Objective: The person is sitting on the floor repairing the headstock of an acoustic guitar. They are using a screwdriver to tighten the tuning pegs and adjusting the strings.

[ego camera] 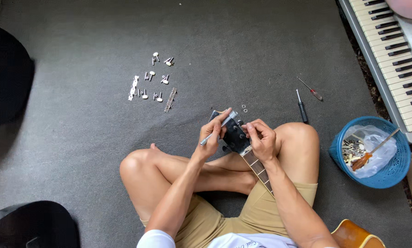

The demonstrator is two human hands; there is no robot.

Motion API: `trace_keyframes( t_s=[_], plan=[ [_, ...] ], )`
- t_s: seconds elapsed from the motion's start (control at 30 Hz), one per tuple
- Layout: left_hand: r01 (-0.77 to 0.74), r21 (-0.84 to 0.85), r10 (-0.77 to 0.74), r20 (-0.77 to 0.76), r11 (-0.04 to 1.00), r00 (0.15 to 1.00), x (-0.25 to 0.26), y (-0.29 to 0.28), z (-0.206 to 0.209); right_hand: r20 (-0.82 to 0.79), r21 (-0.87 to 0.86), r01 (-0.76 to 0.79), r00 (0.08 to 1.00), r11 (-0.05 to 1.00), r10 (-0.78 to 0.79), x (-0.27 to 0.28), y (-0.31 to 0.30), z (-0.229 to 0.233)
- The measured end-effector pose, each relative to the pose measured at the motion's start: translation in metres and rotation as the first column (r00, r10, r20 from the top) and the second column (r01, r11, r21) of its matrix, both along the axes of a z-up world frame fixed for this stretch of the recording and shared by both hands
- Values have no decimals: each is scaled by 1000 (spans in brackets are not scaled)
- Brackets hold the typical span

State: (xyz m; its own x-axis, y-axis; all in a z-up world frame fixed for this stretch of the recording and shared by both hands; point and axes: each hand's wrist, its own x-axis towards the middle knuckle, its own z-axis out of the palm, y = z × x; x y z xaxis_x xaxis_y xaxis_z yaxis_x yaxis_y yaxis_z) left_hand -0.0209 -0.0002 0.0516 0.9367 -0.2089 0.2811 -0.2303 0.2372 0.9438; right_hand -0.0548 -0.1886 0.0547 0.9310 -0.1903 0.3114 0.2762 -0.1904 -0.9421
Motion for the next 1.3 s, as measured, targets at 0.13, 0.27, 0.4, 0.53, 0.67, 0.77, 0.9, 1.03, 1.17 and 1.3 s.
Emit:
trace_keyframes(
  t_s=[0.13, 0.27, 0.4, 0.53, 0.67, 0.77, 0.9, 1.03, 1.17, 1.3],
  plan=[
    [-145, -12, 144, -62, 989, 988, 1, 11, 12, -2, 4, 0, 1000, 1000, 1, 1, 0, 5],
    [-430, 211, 440, 0, 878, 898, 2, 42, 30, -5, -2, 5, 1000, 1000, -5, 0, 3, 10],
    [-386, 277, 440, -166, 880, 883, 0, 49, -9, 8, -13, 0, 1000, 1000, 0, 1, 3, 10],
    [-235, 309, 366, -489, 921, 792, -8, 38, -56, 8, -27, -6, 1000, 1000, 6, 1, 3, 9],
    [-201, 268, 331, -647, 942, 687, 0, 30, -85, 17, -35, -8, 1000, 999, 9, 1, 2, 8],
    [-207, 232, 309, -645, 950, 698, 3, 28, -94, 10, -34, -6, 1000, 999, 7, 2, 3, 12],
    [-235, 151, 276, -652, 960, 706, 0, 27, -84, 3, -42, -16, 1000, 999, 16, 2, 4, 11],
    [-240, 160, 285, -649, 957, 706, 0, 25, -69, 5, -51, -13, 1000, 999, 14, 4, 3, 12],
    [-227, 244, 332, -633, 943, 699, 2, 21, -78, 5, -62, -11, 1000, 998, 12, 4, 3, 10],
    [-235, 301, 377, -618, 924, 690, -1, 20, -55, -4, -74, -13, 1000, 997, 13, 4, 2, 8]
  ],
)
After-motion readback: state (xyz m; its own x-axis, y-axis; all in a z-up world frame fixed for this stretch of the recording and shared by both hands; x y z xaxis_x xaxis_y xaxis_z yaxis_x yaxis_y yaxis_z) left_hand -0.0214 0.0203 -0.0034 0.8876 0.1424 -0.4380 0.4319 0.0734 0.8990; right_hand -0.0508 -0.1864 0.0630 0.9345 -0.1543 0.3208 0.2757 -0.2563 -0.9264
